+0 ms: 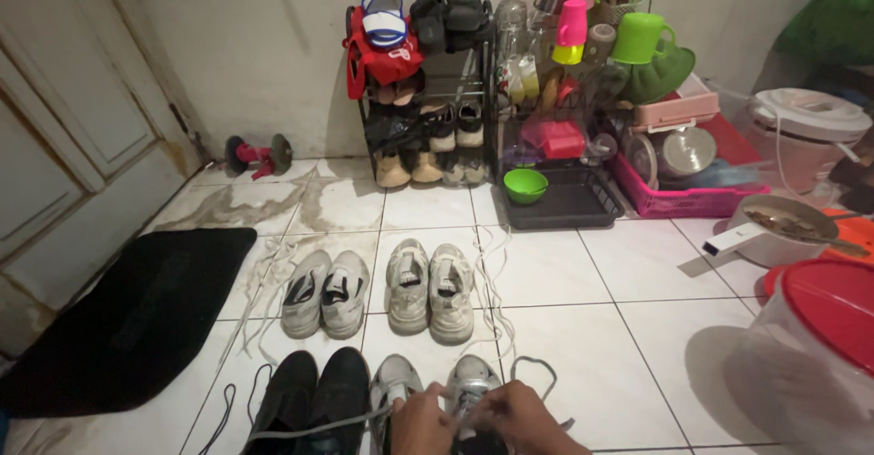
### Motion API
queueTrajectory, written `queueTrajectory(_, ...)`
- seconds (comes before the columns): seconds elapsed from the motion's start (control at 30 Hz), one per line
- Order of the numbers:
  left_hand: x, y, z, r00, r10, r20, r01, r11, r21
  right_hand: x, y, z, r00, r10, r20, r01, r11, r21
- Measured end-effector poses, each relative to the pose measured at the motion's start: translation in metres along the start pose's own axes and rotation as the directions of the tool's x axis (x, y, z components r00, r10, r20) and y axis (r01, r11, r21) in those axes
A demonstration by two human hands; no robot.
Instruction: The person sits on the floor and laces a pair of white sneakers, threading the laces through the eyelets and tying them. The person then moves to a pair of black shoes and repeats the lacing process.
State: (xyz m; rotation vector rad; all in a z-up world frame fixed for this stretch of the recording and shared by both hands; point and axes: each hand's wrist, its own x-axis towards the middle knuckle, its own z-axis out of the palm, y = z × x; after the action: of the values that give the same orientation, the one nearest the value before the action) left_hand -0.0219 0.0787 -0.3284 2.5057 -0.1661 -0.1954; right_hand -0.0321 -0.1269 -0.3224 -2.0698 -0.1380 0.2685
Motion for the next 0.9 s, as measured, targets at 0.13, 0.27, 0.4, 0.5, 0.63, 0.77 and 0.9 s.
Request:
queueTrajectory(0.13, -0.002, -0.012, 0.002, 0.999, -0.039, 0.02, 0.041, 0.987, -0.156, -0.004, 0.001, 0.013, 0.999, 0.03, -0.01, -0.031, 0.999, -0.027)
queueTrajectory(0.27, -0.008, -0.017, -0.002, 0.999, -0.016, -0.046, 0.003, 0.963, -0.271, -0.008, -0.007, 0.015, 1.0, 0.021, -0.016, -0.022, 0.999, -0.041)
queueTrajectory(0.4, -0.01, -0.012, -0.006, 0.985, -0.15, 0.087, 0.172, 0.911, -0.376, -0.012, -0.012, 0.016, 0.997, -0.001, -0.073, -0.003, 0.999, -0.054)
queueTrajectory(0.5, -0.012, -0.013, -0.006, 0.992, -0.125, 0.025, 0.125, 0.915, -0.384, -0.013, -0.013, 0.02, 0.994, -0.053, -0.093, 0.044, 0.994, -0.099)
queueTrajectory(0.63, -0.015, -0.016, -0.005, 0.998, -0.069, -0.017, 0.056, 0.911, -0.408, -0.013, -0.012, 0.022, 0.991, -0.09, -0.099, 0.081, 0.993, -0.091)
queueTrajectory(0.77, -0.013, -0.018, -0.002, 0.999, -0.05, -0.006, 0.044, 0.931, -0.362, -0.013, -0.013, 0.025, 0.998, -0.024, -0.064, 0.025, 1.0, 0.015)
queueTrajectory(0.9, -0.014, -0.026, 0.002, 0.999, -0.041, -0.001, 0.037, 0.919, -0.393, -0.015, -0.013, 0.033, 0.984, -0.098, -0.151, 0.074, 0.985, -0.159)
